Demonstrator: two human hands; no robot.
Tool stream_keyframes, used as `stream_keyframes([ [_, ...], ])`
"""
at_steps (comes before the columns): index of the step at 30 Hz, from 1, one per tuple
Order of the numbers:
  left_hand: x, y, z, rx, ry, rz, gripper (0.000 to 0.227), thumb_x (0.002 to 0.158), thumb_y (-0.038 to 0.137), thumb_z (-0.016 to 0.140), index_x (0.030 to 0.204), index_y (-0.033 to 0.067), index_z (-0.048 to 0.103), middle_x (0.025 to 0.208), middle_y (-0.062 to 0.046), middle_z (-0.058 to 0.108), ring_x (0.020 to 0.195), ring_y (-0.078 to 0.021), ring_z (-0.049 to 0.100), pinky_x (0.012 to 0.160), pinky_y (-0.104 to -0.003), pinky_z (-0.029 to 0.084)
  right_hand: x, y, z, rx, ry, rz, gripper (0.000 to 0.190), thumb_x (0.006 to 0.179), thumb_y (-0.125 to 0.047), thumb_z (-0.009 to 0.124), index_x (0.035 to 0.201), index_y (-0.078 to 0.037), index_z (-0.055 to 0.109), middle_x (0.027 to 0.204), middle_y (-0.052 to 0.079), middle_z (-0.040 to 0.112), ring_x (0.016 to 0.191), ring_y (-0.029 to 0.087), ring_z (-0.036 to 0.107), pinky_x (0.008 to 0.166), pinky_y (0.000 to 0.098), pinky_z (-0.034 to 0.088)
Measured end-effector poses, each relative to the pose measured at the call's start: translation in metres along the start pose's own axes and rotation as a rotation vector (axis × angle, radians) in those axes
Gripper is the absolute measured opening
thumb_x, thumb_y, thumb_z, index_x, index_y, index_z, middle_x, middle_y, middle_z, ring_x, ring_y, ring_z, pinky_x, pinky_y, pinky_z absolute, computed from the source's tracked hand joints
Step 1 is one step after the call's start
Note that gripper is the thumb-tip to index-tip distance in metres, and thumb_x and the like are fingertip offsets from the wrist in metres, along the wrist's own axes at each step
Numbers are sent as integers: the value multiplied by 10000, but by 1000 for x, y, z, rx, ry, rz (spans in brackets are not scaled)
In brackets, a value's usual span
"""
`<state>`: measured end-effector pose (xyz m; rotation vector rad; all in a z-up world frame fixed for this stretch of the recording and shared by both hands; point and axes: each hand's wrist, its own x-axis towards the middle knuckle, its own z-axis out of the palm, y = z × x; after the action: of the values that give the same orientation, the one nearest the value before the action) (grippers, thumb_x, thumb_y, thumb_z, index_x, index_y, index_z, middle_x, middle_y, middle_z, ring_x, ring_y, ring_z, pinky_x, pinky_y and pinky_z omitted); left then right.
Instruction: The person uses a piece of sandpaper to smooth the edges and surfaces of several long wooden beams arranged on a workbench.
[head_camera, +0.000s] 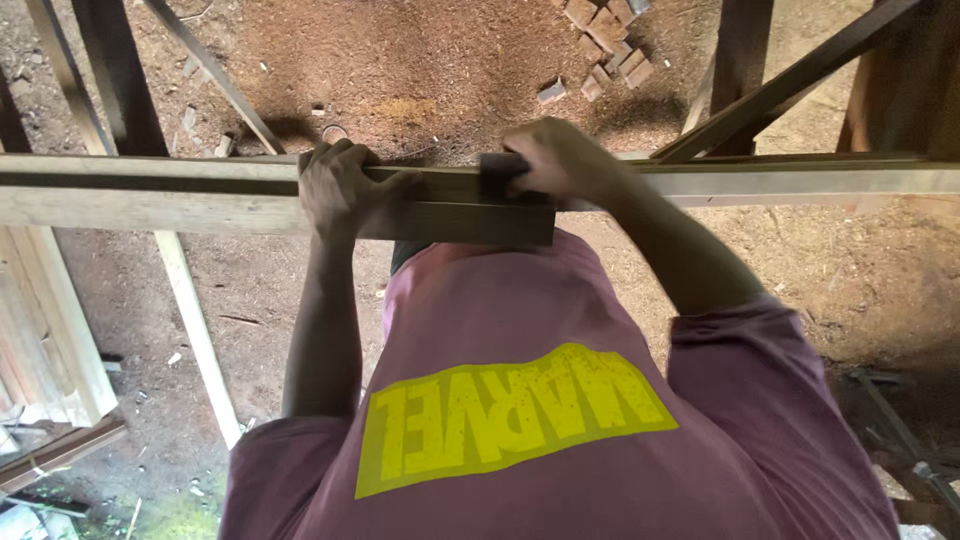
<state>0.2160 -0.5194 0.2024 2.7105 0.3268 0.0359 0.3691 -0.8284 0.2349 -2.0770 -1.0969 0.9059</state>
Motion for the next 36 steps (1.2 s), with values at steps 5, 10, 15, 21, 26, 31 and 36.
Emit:
stream_keyframes([
  [5, 3, -12, 14, 20, 55, 38, 632, 722, 753, 850, 784, 132, 754, 833, -36, 721, 873, -266, 665, 869, -448, 500, 0, 12, -12, -96, -92, 154, 234, 794, -212, 843, 905, -98, 671, 796, 84, 732, 643, 190, 690, 659, 330, 548],
  [10, 4, -21, 26, 70, -66, 25, 663, 770, 798, 799, 728, 143, 706, 760, -11, 673, 785, -201, 637, 938, -452, 490, 19, 7, 14, -116, 57, -149, 264, 838, -253, 826, 964, -78, 673, 843, 94, 711, 684, 209, 679, 638, 351, 570],
  [15, 8, -19, 26, 75, -126, -76, 680, 717, 817, 793, 720, 143, 707, 790, -31, 660, 752, -214, 624, 825, -462, 474, -15, 4, -10, -225, 24, 26, 340, 746, -237, 880, 894, -35, 650, 740, 136, 704, 632, 261, 677, 628, 429, 546],
  [21, 0, -20, 26, 54, -10, 33, 692, 759, 825, 802, 754, 138, 715, 785, -18, 679, 769, -202, 644, 933, -454, 468, 8, -10, 18, -74, 150, -202, 268, 801, -167, 838, 888, -24, 629, 777, 141, 666, 688, 288, 666, 657, 430, 546],
  [26, 2, -18, 25, 51, -36, 29, 732, 784, 867, 784, 729, 141, 704, 735, -1, 672, 723, -205, 633, 978, -445, 482, 15, -6, 24, -110, 152, -213, 196, 872, -136, 780, 891, -19, 625, 796, 139, 648, 725, 302, 652, 679, 435, 540],
  [31, 4, -16, 26, 73, 47, 6, 722, 721, 873, 753, 670, 155, 688, 696, -5, 651, 670, -183, 626, 898, -444, 501, -29, 2, -10, -184, 54, 60, 265, 891, -255, 792, 835, -62, 618, 772, 104, 656, 673, 244, 655, 640, 414, 546],
  [36, 7, -16, 29, 144, -156, -69, 766, 757, 910, 743, 705, 148, 682, 718, -22, 648, 695, -198, 619, 897, -438, 484, 21, -11, 28, -194, 238, -303, 295, 807, -205, 816, 902, -8, 617, 858, 139, 665, 793, 291, 661, 698, 447, 547],
])
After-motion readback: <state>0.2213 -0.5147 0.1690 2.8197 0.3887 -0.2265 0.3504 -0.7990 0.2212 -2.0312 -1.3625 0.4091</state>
